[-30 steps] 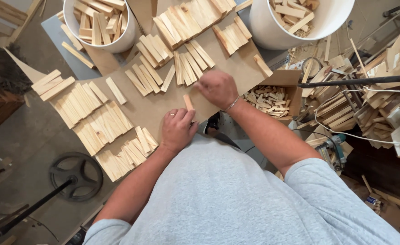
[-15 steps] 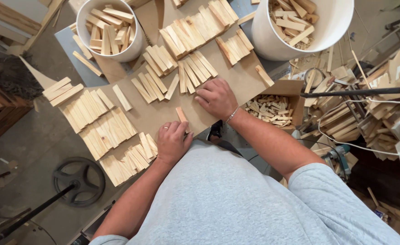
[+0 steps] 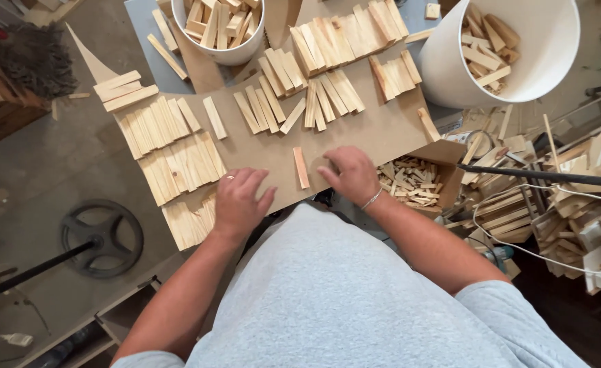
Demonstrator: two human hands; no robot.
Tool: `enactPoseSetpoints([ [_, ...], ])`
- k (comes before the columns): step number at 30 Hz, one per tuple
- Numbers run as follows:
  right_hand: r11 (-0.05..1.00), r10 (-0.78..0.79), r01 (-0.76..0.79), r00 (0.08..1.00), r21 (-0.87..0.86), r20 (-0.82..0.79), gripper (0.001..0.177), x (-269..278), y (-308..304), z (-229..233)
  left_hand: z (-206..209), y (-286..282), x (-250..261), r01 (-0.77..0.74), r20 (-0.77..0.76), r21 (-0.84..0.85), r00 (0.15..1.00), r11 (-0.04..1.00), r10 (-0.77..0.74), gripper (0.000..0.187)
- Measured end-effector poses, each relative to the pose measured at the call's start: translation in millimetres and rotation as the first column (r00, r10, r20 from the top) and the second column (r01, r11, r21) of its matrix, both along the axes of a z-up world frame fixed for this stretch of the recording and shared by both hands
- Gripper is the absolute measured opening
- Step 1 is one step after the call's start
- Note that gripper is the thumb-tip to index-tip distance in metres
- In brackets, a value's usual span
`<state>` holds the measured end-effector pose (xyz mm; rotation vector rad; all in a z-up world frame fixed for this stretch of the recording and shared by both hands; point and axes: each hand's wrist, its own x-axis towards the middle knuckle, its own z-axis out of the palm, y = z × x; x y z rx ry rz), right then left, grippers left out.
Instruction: Sort and arrange small wooden slats into organized rows on a workbench
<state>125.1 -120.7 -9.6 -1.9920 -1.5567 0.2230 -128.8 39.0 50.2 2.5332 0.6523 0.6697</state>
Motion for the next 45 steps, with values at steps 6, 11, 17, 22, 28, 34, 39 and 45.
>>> enactPoseSetpoints([
  [6,0.974,-0.087,0.072,0.994,-0.214,-0.060,0.061,-51,16,63,11,1,-18,-0.036,0.048,0.018,0.998,0.999,0.035,0.025],
  [11,0.909,-0.110,0.088,0.993,-0.407,-0.031,0.055,-56,26,67,19,-2,-24,-0.013,0.093,0.009,0.996,1.000,0.012,0.025],
  [17,0.825,-0.193,0.112,0.977,-0.554,-0.089,0.042,-53,34,96,11,1,-33,0.026,0.104,0.027,0.994,0.999,-0.029,0.025],
  [22,0.830,-0.378,0.288,0.920,-0.478,-0.103,0.040,1,49,102,7,0,-27,0.030,0.096,0.017,0.995,0.999,-0.031,0.025],
  [28,0.831,-0.524,0.524,0.850,-0.185,0.052,0.035,147,94,77,8,-19,3,0.044,-0.019,-0.078,0.999,0.996,-0.046,0.033],
  [34,0.808,-0.445,0.505,0.860,-0.303,0.249,0.027,238,129,25,26,-31,35,0.112,-0.204,-0.226,0.966,0.968,-0.159,0.055],
  [39,0.864,-0.503,0.426,0.745,-0.268,-0.438,0.026,257,104,-6,7,-48,48,0.007,-0.318,-0.244,0.944,0.970,-0.087,0.059],
  [45,0.940,-0.260,0.199,-0.113,-0.279,-0.959,0.011,155,24,76,5,-63,56,-0.127,-0.328,-0.233,0.944,0.964,0.045,0.061],
])
